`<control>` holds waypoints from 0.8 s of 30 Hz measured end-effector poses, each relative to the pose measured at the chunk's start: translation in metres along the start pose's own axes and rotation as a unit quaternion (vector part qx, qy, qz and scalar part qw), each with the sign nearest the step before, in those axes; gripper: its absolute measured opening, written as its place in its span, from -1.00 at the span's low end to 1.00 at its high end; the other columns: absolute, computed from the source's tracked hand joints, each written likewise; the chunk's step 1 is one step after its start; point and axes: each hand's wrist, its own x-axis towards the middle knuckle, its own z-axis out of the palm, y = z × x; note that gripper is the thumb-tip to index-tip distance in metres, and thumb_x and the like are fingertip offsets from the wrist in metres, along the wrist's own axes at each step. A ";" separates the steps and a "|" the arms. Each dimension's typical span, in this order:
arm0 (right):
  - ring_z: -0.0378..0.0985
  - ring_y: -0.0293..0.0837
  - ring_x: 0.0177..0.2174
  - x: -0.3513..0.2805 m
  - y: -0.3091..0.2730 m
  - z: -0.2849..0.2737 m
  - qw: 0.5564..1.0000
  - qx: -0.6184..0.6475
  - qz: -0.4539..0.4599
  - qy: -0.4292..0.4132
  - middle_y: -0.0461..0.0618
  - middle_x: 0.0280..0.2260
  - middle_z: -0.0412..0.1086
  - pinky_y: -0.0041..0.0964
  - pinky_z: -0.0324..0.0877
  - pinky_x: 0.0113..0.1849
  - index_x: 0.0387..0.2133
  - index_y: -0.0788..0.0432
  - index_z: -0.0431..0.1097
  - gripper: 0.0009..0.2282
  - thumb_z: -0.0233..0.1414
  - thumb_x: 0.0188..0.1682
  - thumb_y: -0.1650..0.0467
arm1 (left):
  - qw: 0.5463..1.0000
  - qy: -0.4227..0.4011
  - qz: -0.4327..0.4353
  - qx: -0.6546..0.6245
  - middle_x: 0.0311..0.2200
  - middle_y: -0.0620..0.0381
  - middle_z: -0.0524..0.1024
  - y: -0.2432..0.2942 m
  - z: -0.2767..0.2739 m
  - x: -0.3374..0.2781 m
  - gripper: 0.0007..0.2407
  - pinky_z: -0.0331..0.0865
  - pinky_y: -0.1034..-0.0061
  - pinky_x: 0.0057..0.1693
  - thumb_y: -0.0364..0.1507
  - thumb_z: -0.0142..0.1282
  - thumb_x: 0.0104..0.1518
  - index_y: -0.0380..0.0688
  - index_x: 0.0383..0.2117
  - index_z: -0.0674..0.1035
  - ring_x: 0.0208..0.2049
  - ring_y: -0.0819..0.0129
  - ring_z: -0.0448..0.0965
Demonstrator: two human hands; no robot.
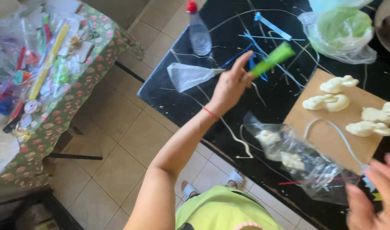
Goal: Prepare and sort decorative items like sticks, ribbons, and molded figures for cake decoration
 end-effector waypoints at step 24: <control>0.75 -0.03 -0.27 0.080 -0.276 0.219 0.909 -0.041 -0.336 -0.242 0.03 -0.21 0.65 -0.17 0.60 -0.26 -0.05 0.18 0.52 -0.80 0.29 0.09 0.49 | 0.737 -0.216 -0.194 -0.610 -0.19 -0.07 0.73 0.064 -0.241 -0.283 -0.57 0.56 0.61 -0.23 -0.16 -0.10 0.63 -0.38 0.18 0.59 -0.46 0.36 0.56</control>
